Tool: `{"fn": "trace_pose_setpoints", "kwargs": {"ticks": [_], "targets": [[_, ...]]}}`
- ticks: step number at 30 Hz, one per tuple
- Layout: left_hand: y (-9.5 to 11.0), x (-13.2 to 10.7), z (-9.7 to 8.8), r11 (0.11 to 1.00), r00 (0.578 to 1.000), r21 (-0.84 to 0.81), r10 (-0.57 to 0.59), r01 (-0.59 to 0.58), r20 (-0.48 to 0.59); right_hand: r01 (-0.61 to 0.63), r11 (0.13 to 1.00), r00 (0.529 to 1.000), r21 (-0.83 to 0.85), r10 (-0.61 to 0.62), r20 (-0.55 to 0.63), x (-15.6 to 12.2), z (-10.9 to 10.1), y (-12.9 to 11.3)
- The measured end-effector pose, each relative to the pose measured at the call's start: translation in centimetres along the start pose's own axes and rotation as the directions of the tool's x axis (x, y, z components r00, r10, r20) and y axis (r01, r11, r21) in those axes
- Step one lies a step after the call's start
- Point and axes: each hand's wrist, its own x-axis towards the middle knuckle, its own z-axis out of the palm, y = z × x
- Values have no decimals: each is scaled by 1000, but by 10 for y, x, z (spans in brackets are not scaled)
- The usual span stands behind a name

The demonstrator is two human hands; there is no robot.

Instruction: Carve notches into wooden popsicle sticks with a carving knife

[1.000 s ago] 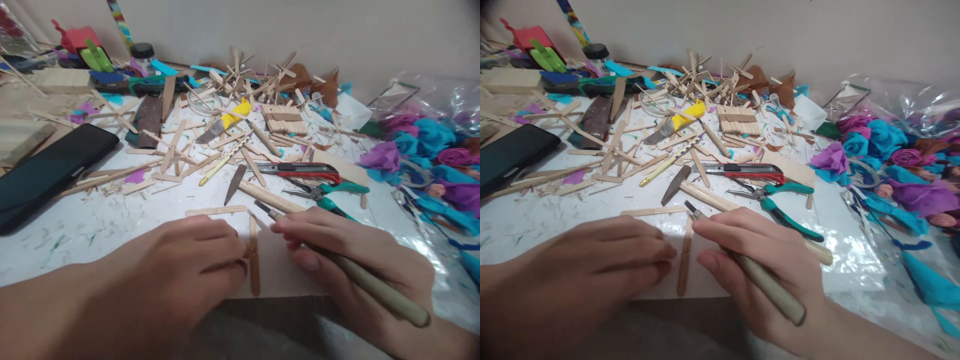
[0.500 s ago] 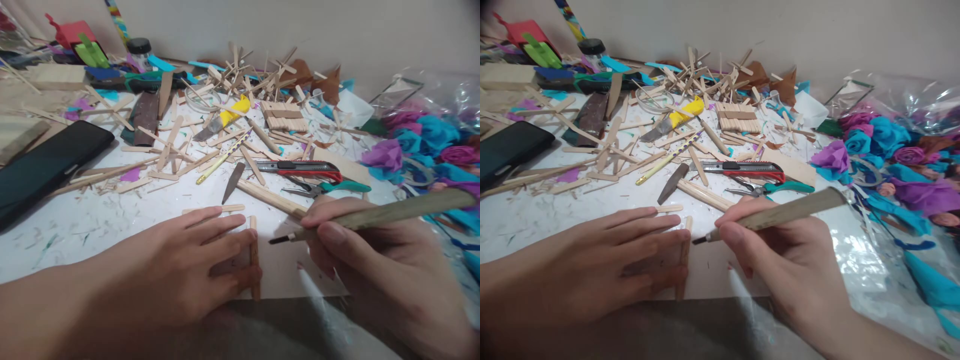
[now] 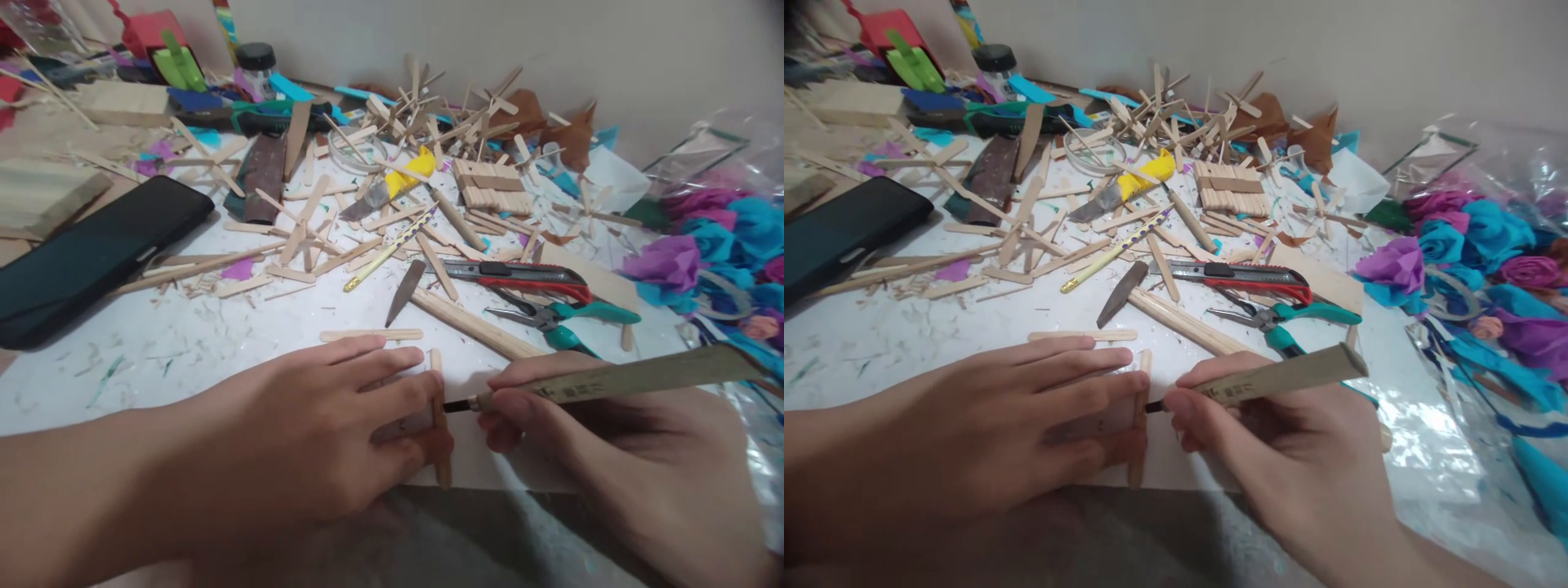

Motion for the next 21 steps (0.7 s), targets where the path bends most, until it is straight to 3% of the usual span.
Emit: {"fn": "trace_pose_setpoints", "kwargs": {"ticks": [10,21], "targets": [[-1,2,-3,1000,1000,-13,6,-6,7,59,996,995,-65,-64,-81,-8,3,1],[0,4,-7,999,1000,-41,-15,16,28,97,988,992,-117,-106,-71,-11,2,2]]}}
